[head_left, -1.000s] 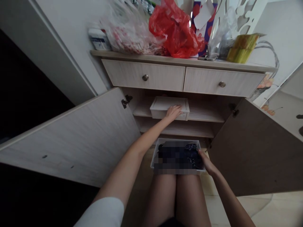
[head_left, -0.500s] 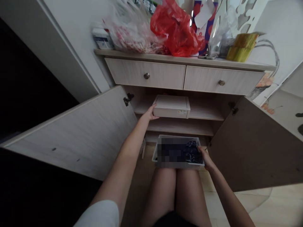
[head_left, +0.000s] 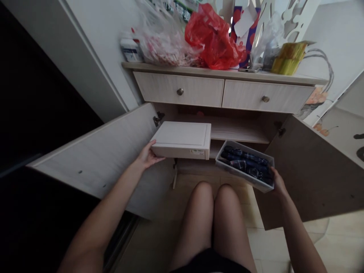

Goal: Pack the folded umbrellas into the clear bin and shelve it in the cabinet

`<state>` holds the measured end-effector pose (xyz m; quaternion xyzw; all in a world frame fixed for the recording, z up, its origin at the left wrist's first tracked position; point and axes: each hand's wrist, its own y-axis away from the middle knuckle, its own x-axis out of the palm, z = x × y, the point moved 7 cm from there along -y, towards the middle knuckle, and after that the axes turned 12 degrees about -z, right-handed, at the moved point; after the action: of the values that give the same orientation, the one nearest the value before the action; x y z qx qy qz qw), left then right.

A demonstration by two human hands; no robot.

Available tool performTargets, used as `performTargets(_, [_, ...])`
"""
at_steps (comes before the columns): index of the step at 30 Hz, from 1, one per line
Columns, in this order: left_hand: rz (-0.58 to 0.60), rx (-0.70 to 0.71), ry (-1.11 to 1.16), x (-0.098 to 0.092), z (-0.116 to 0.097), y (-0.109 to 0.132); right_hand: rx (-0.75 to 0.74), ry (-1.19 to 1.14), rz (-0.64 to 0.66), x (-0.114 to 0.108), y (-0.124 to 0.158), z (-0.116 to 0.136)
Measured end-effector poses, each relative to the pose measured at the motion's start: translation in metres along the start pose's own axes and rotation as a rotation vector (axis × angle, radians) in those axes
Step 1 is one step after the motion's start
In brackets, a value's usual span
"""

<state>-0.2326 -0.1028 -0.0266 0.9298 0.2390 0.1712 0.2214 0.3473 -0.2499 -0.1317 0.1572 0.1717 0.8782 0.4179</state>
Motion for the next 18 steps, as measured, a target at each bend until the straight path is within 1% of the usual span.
performTargets(1, [0.004,-0.012,0.008,-0.005,0.004,0.007,-0.006,-0.02,-0.022,0.001,-0.001,0.008])
performTargets(3, [0.017,-0.03,0.008,-0.009,0.012,0.02,-0.056,-0.038,-0.034,0.009,-0.001,0.023])
performTargets(6, [0.03,-0.01,-0.001,-0.007,0.023,0.034,-0.134,-0.071,-0.03,0.025,0.006,0.037])
performTargets(8, [0.019,0.021,0.005,-0.005,0.026,0.039,-0.168,-0.105,-0.044,0.032,0.013,0.043])
performTargets(12, [-0.023,0.075,0.014,-0.006,0.027,0.04,-0.203,-0.08,-0.042,0.037,0.025,0.05])
performTargets(18, [-0.074,0.072,-0.02,-0.016,0.036,0.035,-0.188,-0.027,0.054,0.041,0.027,0.052])
